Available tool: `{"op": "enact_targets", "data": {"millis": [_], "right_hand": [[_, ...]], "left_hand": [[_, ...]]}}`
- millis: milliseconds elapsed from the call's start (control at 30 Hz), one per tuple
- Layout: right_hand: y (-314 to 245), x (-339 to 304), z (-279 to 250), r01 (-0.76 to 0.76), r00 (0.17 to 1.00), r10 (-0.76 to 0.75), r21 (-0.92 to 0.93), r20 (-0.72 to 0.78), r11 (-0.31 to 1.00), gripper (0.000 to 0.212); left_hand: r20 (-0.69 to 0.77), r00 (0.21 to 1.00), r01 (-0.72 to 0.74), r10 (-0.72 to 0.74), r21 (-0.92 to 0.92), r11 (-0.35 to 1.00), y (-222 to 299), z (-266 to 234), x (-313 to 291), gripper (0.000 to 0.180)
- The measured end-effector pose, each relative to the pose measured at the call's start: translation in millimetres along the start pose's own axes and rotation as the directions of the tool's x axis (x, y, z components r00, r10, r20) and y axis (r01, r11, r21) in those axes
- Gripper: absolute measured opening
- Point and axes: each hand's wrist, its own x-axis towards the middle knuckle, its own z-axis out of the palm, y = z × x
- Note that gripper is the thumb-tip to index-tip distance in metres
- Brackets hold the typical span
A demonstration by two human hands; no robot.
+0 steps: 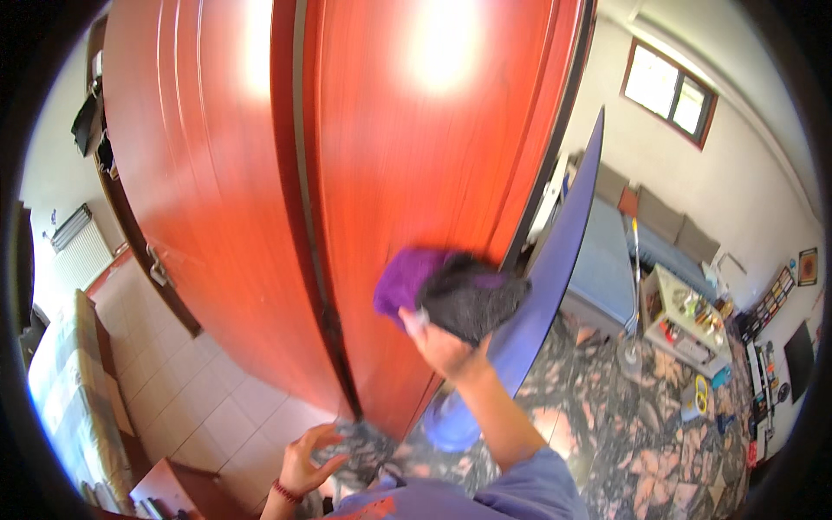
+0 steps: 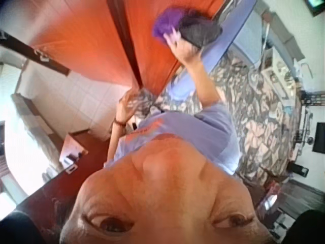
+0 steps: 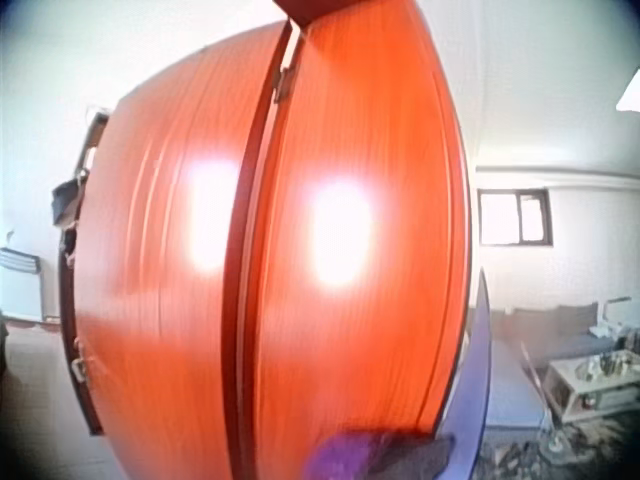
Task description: The person wipes a metal door handle and the surrounding wooden surface with a purple cloth before walking to a large wooden wardrobe to wipe its exterior panels.
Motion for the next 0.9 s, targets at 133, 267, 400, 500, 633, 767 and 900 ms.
{"op": "enact_targets", "data": {"millis": [133, 267, 400, 500, 633, 767, 900], "right_hand": [[23.6, 53.1, -21.6, 0.025, 1.000, -0.025, 0.067, -0.003, 0.997, 0.069], [41.6, 174.7, -70.2, 0.109, 0.976, -0.099, 0.042, -0.195, 0.993, 0.075], [79.8, 291.0, -122.5, 0.290, 0.856, -0.315, -0.124, -0.411, 0.949, 0.076], [95.6, 363.0, -153.5, 0.261, 0.800, -0.355, -0.253, -0.483, 0.932, 0.071], [115.9, 451.4, -178.0, 0.185, 0.775, -0.382, -0.397, -0.503, 0.899, 0.062], [98.0, 520.4, -179.9, -0.108, 0.801, -0.307, -0.629, -0.514, 0.770, 0.066], [112.1, 593.6, -184.3, -0.342, 0.766, -0.083, -0.513, -0.638, 0.787, 0.076]], "left_hand": [[-0.134, 0.976, 0.159, -0.173, -0.106, 0.982, -37.0, 0.1, -7.6, 0.048], [-0.002, 0.956, 0.291, -0.292, -0.066, 0.954, -75.5, -12.2, -12.1, 0.046], [-0.012, 0.990, 0.139, -0.142, -0.150, 0.979, -63.6, -33.0, 24.5, 0.044], [-0.002, 1.000, 0.001, -0.001, -0.174, 0.985, -84.7, -50.6, 53.5, 0.048], [-0.045, 0.969, -0.232, 0.242, 0.162, 0.959, -38.9, -95.0, 118.8, 0.048], [-0.141, 0.886, -0.414, 0.442, 0.191, 0.890, -16.1, -113.6, 176.9, 0.043], [-0.187, 0.793, -0.552, 0.580, 0.183, 0.813, 4.1, -121.6, 210.8, 0.042]]}}
